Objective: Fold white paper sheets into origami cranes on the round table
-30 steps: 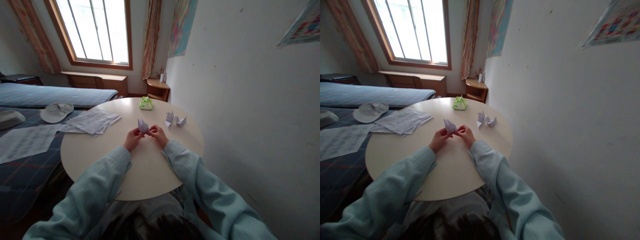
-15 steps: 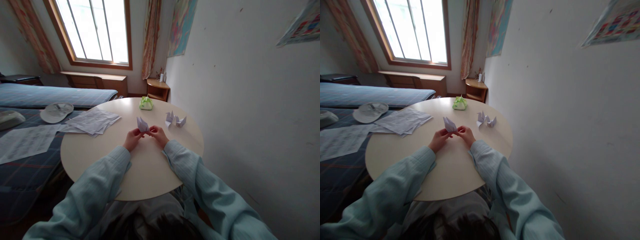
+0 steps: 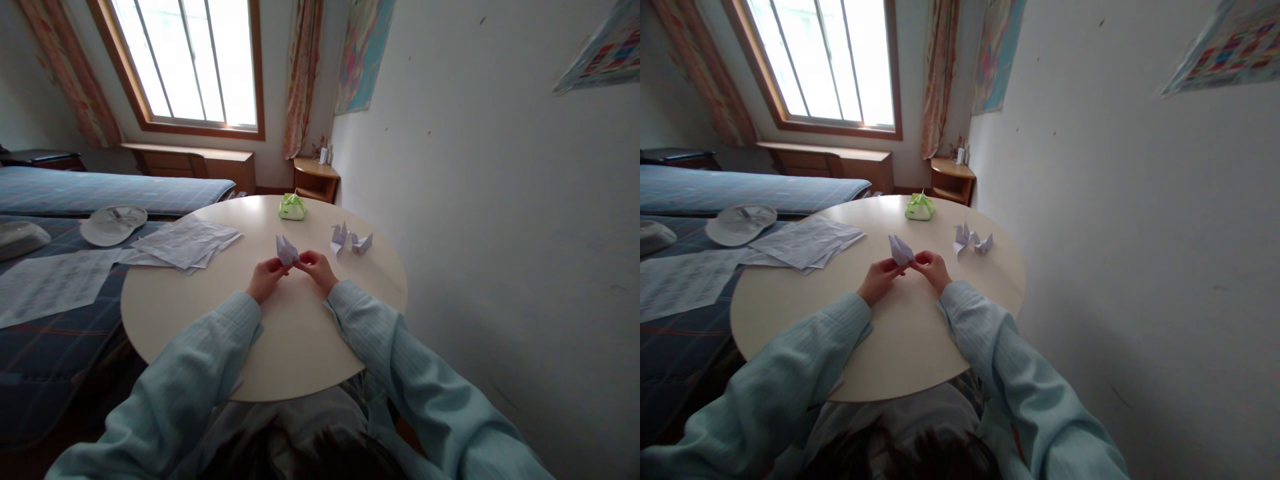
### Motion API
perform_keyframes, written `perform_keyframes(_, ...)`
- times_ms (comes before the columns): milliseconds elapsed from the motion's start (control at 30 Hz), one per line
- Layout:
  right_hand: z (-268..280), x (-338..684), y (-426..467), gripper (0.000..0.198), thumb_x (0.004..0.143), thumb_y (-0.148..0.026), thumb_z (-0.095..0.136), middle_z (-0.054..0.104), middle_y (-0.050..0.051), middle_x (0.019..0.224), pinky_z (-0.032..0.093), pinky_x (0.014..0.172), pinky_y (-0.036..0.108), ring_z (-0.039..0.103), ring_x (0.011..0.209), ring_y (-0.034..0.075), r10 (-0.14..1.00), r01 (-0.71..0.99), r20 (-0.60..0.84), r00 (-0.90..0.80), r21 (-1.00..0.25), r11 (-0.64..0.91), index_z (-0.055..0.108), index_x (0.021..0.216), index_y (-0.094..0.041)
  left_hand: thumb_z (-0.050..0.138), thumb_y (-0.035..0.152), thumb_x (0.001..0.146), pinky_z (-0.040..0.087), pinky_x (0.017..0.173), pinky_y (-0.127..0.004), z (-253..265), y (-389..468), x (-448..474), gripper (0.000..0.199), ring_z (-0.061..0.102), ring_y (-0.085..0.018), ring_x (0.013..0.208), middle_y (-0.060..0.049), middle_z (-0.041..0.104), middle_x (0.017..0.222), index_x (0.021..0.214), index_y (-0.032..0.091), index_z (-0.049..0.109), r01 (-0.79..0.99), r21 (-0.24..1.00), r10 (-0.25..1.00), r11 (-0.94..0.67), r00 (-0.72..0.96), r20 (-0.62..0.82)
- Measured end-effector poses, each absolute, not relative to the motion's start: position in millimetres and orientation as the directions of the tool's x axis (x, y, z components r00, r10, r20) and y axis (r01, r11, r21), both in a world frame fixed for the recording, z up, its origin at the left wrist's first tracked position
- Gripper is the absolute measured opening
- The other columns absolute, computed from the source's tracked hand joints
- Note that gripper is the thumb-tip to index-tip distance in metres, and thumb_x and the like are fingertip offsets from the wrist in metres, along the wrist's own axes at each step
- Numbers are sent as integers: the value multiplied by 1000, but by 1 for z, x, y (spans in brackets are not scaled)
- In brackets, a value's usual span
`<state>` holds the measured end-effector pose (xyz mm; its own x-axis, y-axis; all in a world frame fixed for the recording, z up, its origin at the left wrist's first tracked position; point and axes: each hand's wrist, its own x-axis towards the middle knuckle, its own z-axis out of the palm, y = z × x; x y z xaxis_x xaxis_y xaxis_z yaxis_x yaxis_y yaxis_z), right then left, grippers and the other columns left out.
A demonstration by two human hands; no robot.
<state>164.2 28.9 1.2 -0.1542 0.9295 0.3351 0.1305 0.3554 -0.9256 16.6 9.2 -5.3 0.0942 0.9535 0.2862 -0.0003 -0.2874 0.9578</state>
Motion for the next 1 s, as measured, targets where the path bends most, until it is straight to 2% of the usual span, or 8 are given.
perform_keyframes(267, -1, 167, 32, 28, 56, -40, 64, 51, -3, 56, 36, 54, 22, 44, 54, 8, 932, 195, 354, -74, -912, 362, 51, 59, -15, 63, 43, 59, 40, 57, -25, 0, 4, 16, 39, 56, -14, 60, -5, 65, 68, 82, 12, 67, 71, 973, 968, -219, 139, 208)
perform_keyframes(467, -1, 167, 32, 26, 58, -38, 63, 40, -6, 49, 28, 48, 21, 36, 49, 6, 926, 243, 374, -50, -895, 374, 49, 57, -15, 62, 41, 61, 40, 58, -25, -1, 5, 15, 34, 56, -13, 61, -5, 65, 72, 82, 13, 67, 76, 965, 959, -249, 159, 235)
perform_keyframes(767, -2, 164, 31, 28, 55, -35, 64, 43, -6, 50, 29, 44, 20, 38, 46, 6, 939, 114, 306, -158, -939, 325, 44, 59, -16, 68, 39, 55, 44, 61, -27, -4, 8, 16, 32, 56, -13, 58, -3, 64, 65, 73, 13, 65, 24, 969, 962, -247, 127, 242)
perform_keyframes(1000, -1, 162, 29, 34, 54, -40, 66, 44, -7, 49, 29, 40, 19, 40, 42, 5, 934, 4, 258, -248, -963, 268, 44, 65, -17, 68, 40, 55, 44, 60, -27, -4, 9, 16, 35, 56, -12, 58, -5, 64, 71, 76, 12, 63, -8, 965, 959, -263, 107, 262)
